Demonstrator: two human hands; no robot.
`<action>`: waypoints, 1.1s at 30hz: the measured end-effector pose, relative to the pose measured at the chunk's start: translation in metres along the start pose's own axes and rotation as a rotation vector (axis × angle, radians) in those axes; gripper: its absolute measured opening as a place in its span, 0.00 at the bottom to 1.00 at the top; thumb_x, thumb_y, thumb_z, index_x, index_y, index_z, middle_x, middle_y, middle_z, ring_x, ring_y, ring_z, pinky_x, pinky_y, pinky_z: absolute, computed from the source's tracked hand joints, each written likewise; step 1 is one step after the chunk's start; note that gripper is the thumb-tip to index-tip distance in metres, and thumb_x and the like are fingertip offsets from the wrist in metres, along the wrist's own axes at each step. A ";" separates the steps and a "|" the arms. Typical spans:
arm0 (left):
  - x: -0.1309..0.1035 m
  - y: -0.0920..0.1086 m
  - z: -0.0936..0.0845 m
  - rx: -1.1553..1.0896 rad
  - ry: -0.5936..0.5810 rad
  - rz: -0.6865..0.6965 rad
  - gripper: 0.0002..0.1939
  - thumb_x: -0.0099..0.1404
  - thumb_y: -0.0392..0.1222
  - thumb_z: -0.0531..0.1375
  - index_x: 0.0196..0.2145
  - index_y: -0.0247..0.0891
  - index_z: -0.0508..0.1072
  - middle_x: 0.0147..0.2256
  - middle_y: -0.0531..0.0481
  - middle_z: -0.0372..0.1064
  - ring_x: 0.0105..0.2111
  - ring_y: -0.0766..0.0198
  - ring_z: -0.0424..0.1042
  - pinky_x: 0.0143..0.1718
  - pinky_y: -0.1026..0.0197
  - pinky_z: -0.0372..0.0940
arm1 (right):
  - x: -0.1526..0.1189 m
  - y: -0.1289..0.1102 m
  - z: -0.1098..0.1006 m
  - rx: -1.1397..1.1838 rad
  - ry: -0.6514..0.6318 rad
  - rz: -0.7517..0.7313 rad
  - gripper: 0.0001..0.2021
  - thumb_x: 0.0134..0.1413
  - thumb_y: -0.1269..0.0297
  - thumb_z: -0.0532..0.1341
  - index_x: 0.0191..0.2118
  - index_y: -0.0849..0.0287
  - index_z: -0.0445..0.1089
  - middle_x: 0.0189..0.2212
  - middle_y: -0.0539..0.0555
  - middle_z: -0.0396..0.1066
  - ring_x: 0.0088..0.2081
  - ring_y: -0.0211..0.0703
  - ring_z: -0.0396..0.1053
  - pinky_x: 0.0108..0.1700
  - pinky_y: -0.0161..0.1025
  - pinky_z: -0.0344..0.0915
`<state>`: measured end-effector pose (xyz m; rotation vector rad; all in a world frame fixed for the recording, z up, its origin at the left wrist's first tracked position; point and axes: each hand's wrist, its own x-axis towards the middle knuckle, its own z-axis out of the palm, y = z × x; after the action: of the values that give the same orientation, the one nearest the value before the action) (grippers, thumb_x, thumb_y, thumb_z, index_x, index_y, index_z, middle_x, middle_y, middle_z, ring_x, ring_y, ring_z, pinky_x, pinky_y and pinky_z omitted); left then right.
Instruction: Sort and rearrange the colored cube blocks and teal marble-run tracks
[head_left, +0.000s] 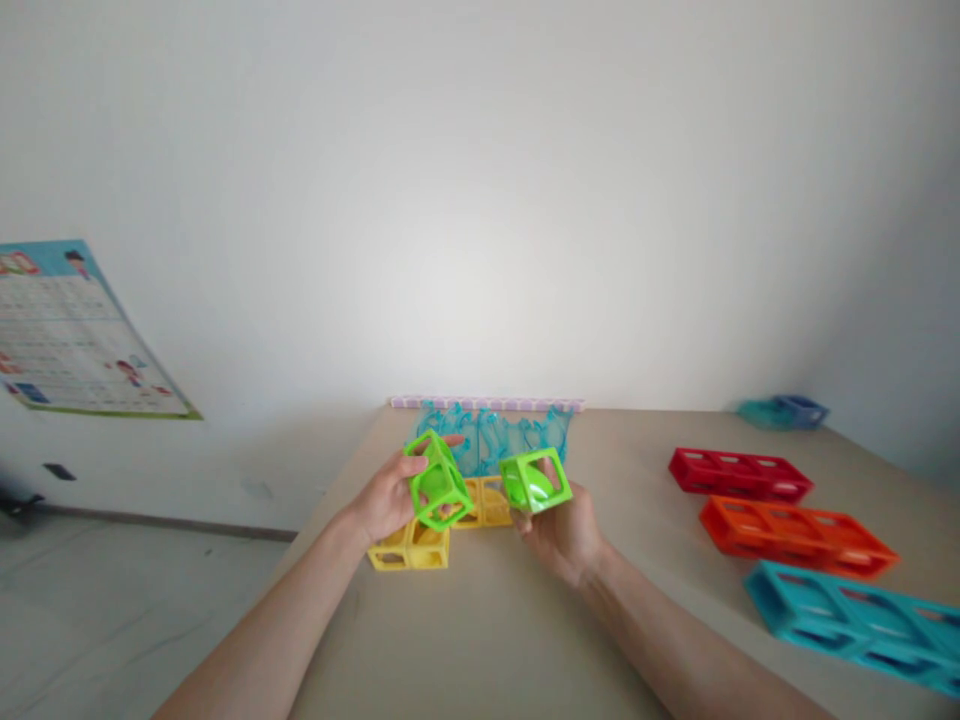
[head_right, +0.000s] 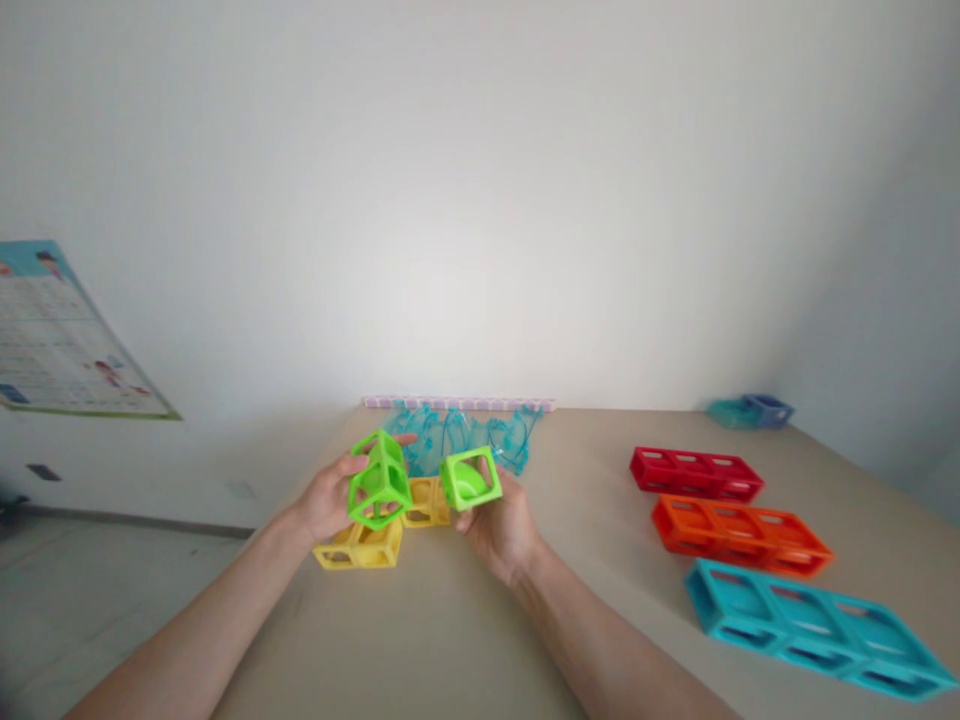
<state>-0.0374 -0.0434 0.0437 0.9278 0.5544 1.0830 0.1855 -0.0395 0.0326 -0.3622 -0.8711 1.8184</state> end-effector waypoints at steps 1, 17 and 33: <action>-0.001 0.001 0.000 0.020 -0.011 -0.007 0.24 0.52 0.43 0.65 0.48 0.37 0.73 0.35 0.45 0.76 0.28 0.60 0.74 0.29 0.58 0.72 | 0.002 0.002 -0.001 0.023 0.031 -0.001 0.11 0.50 0.56 0.66 0.30 0.58 0.69 0.22 0.48 0.68 0.20 0.32 0.63 0.19 0.27 0.63; -0.003 -0.002 0.005 0.229 -0.030 -0.003 0.27 0.49 0.45 0.69 0.48 0.37 0.71 0.36 0.45 0.74 0.30 0.60 0.74 0.27 0.64 0.68 | 0.002 0.024 -0.001 0.011 -0.061 0.060 0.09 0.56 0.61 0.64 0.35 0.63 0.71 0.26 0.56 0.76 0.26 0.39 0.74 0.31 0.33 0.72; -0.005 -0.002 0.011 0.267 -0.057 0.014 0.25 0.50 0.41 0.69 0.47 0.38 0.71 0.36 0.47 0.75 0.32 0.58 0.76 0.32 0.61 0.68 | -0.002 0.026 0.005 -0.065 -0.083 0.082 0.12 0.50 0.59 0.68 0.32 0.62 0.68 0.25 0.53 0.74 0.26 0.39 0.73 0.29 0.34 0.70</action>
<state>-0.0298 -0.0526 0.0480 1.1929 0.6564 1.0068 0.1658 -0.0484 0.0169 -0.3711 -0.9876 1.8947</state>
